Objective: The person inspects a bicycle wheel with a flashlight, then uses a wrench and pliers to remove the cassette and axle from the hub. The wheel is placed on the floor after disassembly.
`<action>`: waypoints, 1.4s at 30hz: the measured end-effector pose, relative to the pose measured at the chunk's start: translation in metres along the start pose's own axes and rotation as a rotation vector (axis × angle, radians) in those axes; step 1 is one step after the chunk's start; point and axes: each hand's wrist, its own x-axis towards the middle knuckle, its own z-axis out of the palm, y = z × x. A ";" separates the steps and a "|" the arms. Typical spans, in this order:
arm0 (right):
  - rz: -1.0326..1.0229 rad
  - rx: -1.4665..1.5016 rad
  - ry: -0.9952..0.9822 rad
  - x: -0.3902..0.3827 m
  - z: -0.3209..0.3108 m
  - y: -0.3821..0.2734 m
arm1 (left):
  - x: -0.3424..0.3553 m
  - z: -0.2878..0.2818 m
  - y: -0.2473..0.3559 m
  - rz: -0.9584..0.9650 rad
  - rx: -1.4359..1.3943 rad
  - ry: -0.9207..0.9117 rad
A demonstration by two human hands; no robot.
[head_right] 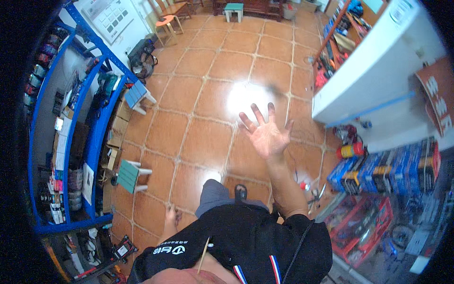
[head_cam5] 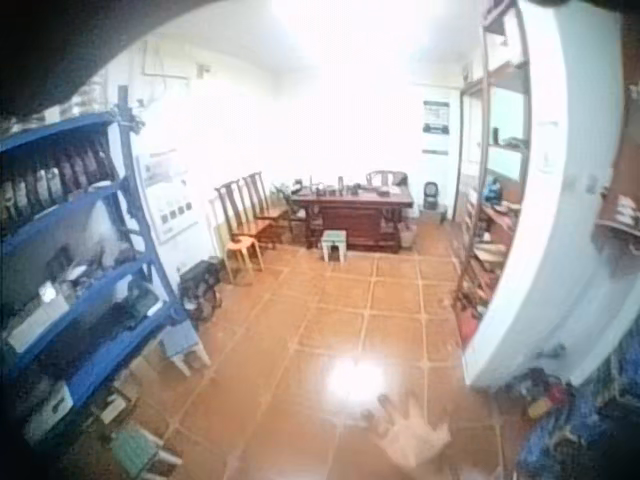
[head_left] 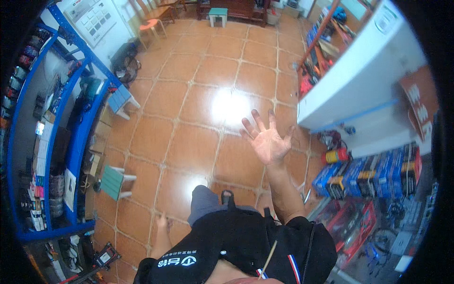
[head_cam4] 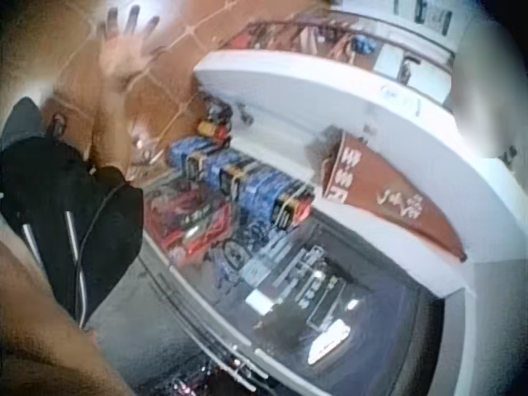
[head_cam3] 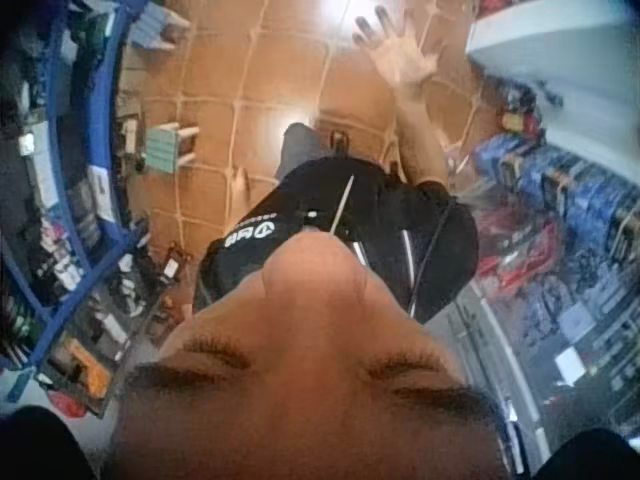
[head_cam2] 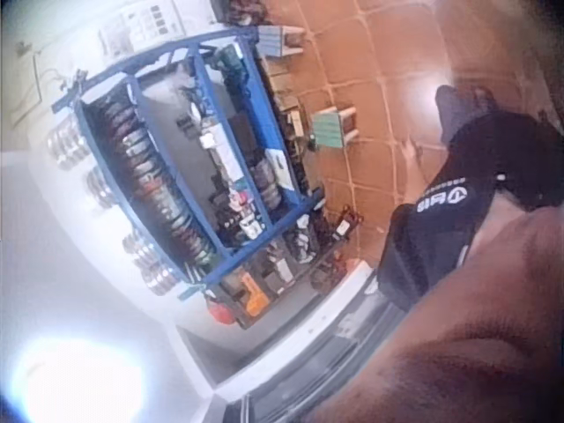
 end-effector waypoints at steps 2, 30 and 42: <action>0.042 -0.042 -0.047 0.081 0.002 -0.006 | 0.011 0.015 0.020 -0.109 -0.093 0.035; -0.058 -1.817 0.457 1.126 -0.414 -0.088 | 0.666 0.515 0.869 -0.138 0.098 -0.175; 0.149 -2.064 0.018 1.626 -0.304 -0.005 | 0.901 0.624 1.119 -0.162 0.237 -0.039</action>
